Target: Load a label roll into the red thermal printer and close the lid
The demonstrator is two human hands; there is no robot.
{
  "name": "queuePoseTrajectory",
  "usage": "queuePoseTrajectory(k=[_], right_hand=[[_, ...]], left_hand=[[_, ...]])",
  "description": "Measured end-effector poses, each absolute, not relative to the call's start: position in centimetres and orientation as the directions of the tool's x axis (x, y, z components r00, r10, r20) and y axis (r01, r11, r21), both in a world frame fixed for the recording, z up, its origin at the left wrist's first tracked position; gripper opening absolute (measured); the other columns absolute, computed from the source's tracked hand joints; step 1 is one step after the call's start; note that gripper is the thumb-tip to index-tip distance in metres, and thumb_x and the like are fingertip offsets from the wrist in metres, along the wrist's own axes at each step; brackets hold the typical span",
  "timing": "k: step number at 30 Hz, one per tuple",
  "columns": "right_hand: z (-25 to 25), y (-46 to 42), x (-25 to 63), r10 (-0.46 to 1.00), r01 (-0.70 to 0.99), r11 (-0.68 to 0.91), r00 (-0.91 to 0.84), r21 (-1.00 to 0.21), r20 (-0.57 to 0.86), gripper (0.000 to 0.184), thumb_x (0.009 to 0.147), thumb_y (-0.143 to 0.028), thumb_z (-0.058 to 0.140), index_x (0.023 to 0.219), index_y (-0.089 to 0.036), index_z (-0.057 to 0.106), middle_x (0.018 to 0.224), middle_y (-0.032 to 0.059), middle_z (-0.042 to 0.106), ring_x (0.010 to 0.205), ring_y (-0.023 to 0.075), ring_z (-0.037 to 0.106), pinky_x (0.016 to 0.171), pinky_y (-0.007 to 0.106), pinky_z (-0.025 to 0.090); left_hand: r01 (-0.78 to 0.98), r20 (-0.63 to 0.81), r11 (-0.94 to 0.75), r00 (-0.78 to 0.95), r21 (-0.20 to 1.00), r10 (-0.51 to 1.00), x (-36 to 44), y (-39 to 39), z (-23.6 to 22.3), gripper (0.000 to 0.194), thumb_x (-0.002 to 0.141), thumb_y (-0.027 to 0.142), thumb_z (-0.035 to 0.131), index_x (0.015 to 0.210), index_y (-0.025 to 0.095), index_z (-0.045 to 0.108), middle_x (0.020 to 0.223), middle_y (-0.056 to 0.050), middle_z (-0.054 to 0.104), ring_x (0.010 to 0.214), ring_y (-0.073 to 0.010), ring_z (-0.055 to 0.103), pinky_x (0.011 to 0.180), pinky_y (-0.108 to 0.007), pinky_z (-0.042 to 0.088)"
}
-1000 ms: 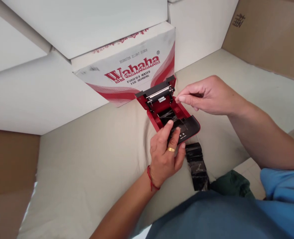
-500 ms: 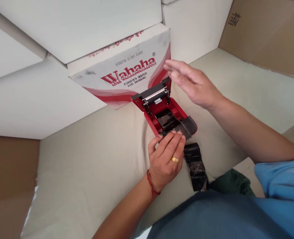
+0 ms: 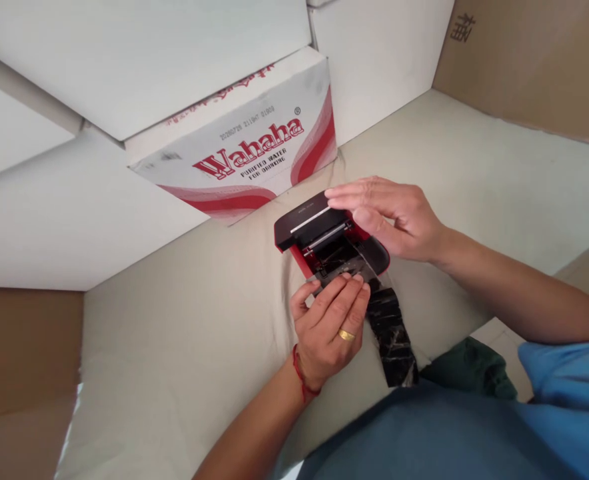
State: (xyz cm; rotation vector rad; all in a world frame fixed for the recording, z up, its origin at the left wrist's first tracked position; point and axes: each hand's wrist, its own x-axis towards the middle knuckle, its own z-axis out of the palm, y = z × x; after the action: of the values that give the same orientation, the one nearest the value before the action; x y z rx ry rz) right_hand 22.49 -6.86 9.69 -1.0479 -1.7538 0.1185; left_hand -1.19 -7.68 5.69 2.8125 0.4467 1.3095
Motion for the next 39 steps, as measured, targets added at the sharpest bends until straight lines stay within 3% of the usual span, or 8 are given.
queuePoseTrajectory(k=[5, 10, 13, 17, 21, 27, 33, 39], right_hand=[[7.6, -8.4, 22.9, 0.656, 0.708, 0.59, -0.141, -0.388, 0.741, 0.034, 0.113, -0.032, 0.055, 0.136, -0.022, 0.077, 0.134, 0.008, 0.084, 0.137, 0.0229, 0.074, 0.129, 0.048, 0.049], [5.2, -9.8, 22.7, 0.642, 0.717, 0.587, -0.129, -0.376, 0.756, 0.036, 0.109, -0.022, 0.055, 0.141, -0.018, 0.073, 0.128, 0.0081, 0.086, 0.127, 0.0187, 0.08, 0.121, 0.038, 0.058], [4.8, -9.9, 22.5, 0.638, 0.729, 0.575, -0.115, -0.371, 0.761, 0.031, 0.106, -0.017, 0.058, 0.131, -0.019, 0.076, 0.126, 0.0074, 0.086, 0.123, 0.0181, 0.081, 0.117, 0.034, 0.061], [5.0, -9.5, 22.2, 0.618, 0.702, 0.584, -0.059, -0.408, 0.784, 0.027, 0.106, -0.016, 0.058, 0.124, -0.018, 0.077, 0.115, 0.0077, 0.088, 0.116, 0.0186, 0.084, 0.112, 0.033, 0.064], [5.2, -9.6, 22.0, 0.635, 0.705, 0.571, -0.055, -0.421, 0.77, 0.026, 0.105, -0.015, 0.059, 0.123, -0.017, 0.077, 0.116, 0.0085, 0.088, 0.117, 0.0195, 0.084, 0.113, 0.034, 0.064], [5.4, -9.5, 22.3, 0.631, 0.698, 0.592, -0.09, -0.403, 0.77, 0.024, 0.103, -0.011, 0.061, 0.121, -0.015, 0.076, 0.113, 0.0082, 0.088, 0.115, 0.0188, 0.084, 0.107, 0.03, 0.065], [5.0, -9.0, 22.2, 0.616, 0.682, 0.598, -0.054, -0.421, 0.786, 0.022, 0.104, -0.013, 0.061, 0.119, -0.017, 0.077, 0.112, 0.0072, 0.088, 0.111, 0.018, 0.084, 0.104, 0.031, 0.065], [4.4, -9.5, 22.1, 0.624, 0.65, 0.607, -0.034, -0.457, 0.78, 0.027, 0.106, -0.019, 0.06, 0.129, -0.019, 0.074, 0.121, 0.0084, 0.086, 0.118, 0.0191, 0.081, 0.117, 0.04, 0.057]], left_hand=[[0.243, 0.744, -0.96, 0.613, 0.142, 0.265, -1.1, -7.6, 5.6, 0.031, 0.097, 0.005, 0.067, 0.124, 0.02, 0.075, 0.112, -0.006, 0.089, 0.11, -0.0207, 0.083, 0.121, -0.043, 0.041], [0.232, 0.712, -0.961, 0.65, 0.148, 0.266, -1.5, -7.4, 5.7, 0.033, 0.096, 0.007, 0.068, 0.126, 0.02, 0.074, 0.112, -0.005, 0.089, 0.111, -0.0207, 0.082, 0.122, -0.042, 0.042], [0.174, 0.721, -0.968, 0.646, 0.179, 0.25, -2.5, -6.5, 5.8, 0.042, 0.102, 0.021, 0.064, 0.143, 0.02, 0.068, 0.119, -0.008, 0.087, 0.12, -0.024, 0.079, 0.121, -0.045, 0.046], [0.205, 0.754, -0.915, 0.518, 0.349, 0.404, -3.9, -4.3, 5.5, 0.053, 0.113, 0.04, 0.043, 0.161, 0.024, 0.059, 0.143, -0.011, 0.078, 0.138, -0.0303, 0.071, 0.123, -0.053, 0.048], [0.198, 0.654, -0.799, 0.481, 0.568, 0.583, -4.0, -2.4, 4.1, 0.057, 0.119, 0.041, 0.025, 0.143, 0.029, 0.074, 0.134, -0.006, 0.081, 0.142, -0.0276, 0.069, 0.131, -0.057, 0.042], [0.151, 0.667, -0.8, 0.475, 0.581, 0.574, -3.8, -2.4, 3.4, 0.047, 0.118, 0.035, 0.035, 0.141, 0.028, 0.075, 0.139, -0.006, 0.079, 0.145, -0.0279, 0.067, 0.124, -0.056, 0.05], [0.19, 0.574, -0.802, 0.607, 0.567, 0.55, -4.9, -1.9, 5.6, 0.036, 0.114, 0.025, 0.051, 0.139, 0.028, 0.076, 0.138, -0.007, 0.081, 0.142, -0.0269, 0.069, 0.121, -0.053, 0.054], [0.088, 0.434, -0.537, 0.486, 0.839, 0.758, -5.1, -1.7, 5.2, 0.042, 0.107, 0.044, 0.063, 0.148, 0.035, 0.07, 0.153, -0.007, 0.071, 0.151, -0.0307, 0.061, 0.129, -0.055, 0.047]])
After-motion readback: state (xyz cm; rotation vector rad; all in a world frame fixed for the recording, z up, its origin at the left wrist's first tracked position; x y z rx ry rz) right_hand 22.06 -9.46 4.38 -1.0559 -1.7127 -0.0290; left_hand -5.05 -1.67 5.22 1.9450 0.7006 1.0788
